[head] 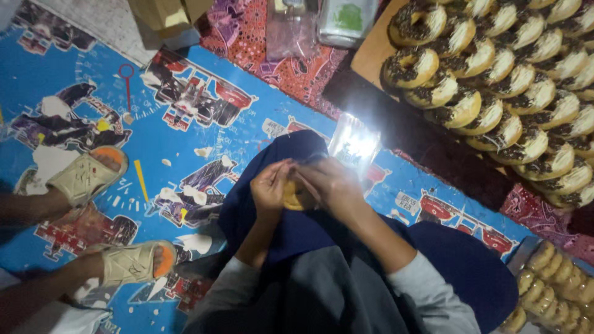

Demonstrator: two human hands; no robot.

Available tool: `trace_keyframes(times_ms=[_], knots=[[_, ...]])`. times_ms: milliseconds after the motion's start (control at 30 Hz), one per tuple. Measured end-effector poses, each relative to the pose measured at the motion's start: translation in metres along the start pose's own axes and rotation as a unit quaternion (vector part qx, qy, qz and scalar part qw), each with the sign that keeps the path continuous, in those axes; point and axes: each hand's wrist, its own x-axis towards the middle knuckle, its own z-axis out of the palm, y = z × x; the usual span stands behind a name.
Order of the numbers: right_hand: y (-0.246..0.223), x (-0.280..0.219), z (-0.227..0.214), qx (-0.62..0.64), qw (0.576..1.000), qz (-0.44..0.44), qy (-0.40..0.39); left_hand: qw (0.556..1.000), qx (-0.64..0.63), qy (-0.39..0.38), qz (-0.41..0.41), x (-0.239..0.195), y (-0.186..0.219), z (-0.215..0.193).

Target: The person grates a block of cheese over trays of donuts using a handheld grater. After grating, the person picks up a donut and places it into a plastic bag.

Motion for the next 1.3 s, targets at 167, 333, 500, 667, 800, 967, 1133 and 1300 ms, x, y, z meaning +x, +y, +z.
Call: trace_keyframes(times_ms=[167, 333, 500, 667, 800, 967, 1133, 1300], knots=[[0.012, 0.004, 0.014, 0.016, 0.999, -0.022, -0.044, 0.971, 0.221, -0.001, 0.095, -0.006, 0.008, 0.001], [0.063, 0.014, 0.01, 0.237, 0.847, 0.474, -0.045, 0.987, 0.143, 0.008, 0.075, -0.017, 0.033, 0.018], [0.062, -0.048, 0.001, 0.333, 0.889, 0.281, -0.142, 0.981, 0.139, 0.137, 0.014, -0.024, 0.062, 0.034], [0.048, -0.097, 0.05, 0.442, 0.838, 0.318, -0.038, 0.851, 0.393, 0.096, 0.336, -0.024, 0.063, 0.043], [0.062, -0.08, 0.064, 0.528, 0.773, 0.347, -0.057, 0.968, -0.103, 0.009, -0.23, 0.004, 0.059, 0.014], [0.049, -0.053, 0.047, 0.31, 0.896, 0.319, 0.009, 0.988, 0.066, -0.055, -0.125, 0.002, 0.041, -0.002], [0.036, -0.034, 0.032, 0.169, 0.943, 0.213, 0.192, 0.975, 0.166, 0.022, 0.143, -0.004, 0.034, -0.003], [0.048, -0.051, 0.066, 0.156, 0.938, 0.297, 0.093, 0.924, 0.367, 0.094, 0.05, -0.01, 0.028, -0.003]])
